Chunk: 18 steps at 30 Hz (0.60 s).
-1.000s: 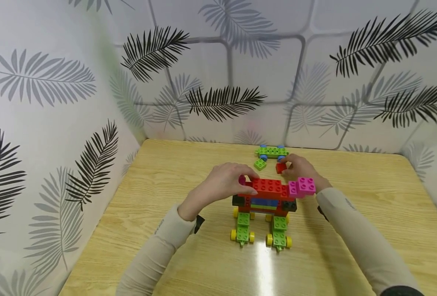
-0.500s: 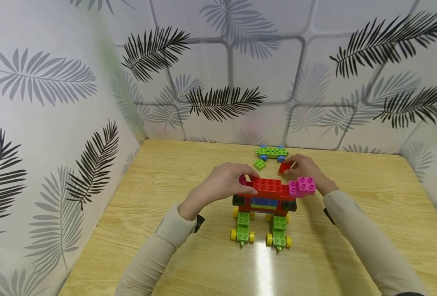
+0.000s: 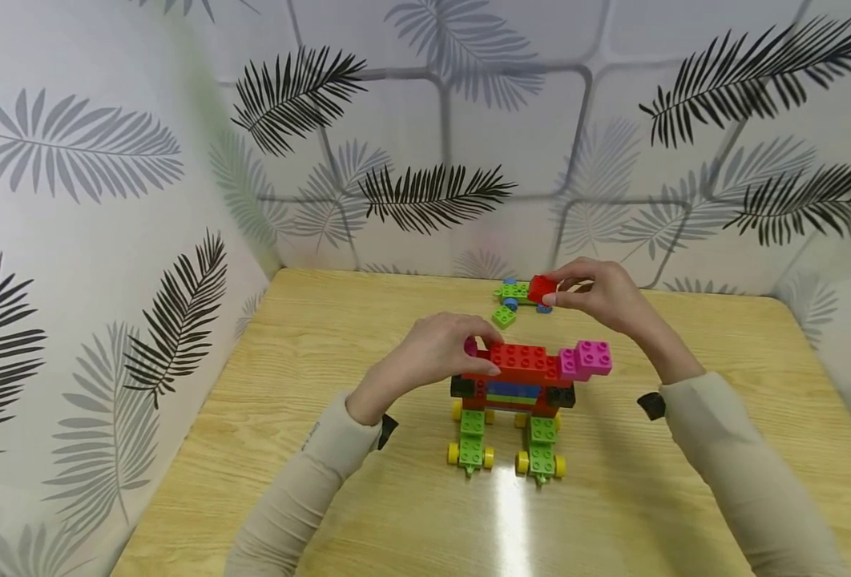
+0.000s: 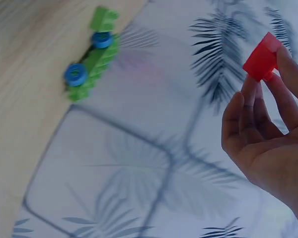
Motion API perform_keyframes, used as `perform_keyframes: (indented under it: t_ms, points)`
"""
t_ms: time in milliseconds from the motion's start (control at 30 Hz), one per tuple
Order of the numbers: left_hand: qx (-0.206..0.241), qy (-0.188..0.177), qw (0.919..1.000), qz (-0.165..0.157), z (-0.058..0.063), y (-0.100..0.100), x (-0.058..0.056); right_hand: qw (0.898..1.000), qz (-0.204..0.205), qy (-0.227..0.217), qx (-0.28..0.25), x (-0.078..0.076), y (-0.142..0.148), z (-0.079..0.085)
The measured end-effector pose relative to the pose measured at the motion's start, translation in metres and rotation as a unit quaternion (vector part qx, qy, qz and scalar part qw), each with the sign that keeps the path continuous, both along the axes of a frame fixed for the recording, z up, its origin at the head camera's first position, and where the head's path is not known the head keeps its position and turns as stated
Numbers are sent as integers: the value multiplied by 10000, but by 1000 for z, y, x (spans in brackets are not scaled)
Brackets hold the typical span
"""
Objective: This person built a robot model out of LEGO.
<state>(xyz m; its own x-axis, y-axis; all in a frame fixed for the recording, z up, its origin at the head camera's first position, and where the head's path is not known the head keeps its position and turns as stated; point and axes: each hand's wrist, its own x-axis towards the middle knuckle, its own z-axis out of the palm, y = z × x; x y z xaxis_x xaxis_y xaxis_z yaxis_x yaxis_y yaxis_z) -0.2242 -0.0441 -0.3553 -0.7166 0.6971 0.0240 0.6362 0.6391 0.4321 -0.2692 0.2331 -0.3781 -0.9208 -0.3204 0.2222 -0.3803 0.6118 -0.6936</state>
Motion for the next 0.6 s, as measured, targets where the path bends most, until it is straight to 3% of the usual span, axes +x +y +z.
perform_keyframes:
  t_ms: [333, 600]
  points:
    - [-8, 46, 10000, -7, 1, 1, 0, 9966, 729, 274, 256, 60, -20, 43]
    - [19, 90, 10000, -26, 1, 0, 1, 9924, 1176, 309, 207, 76, -32, 41]
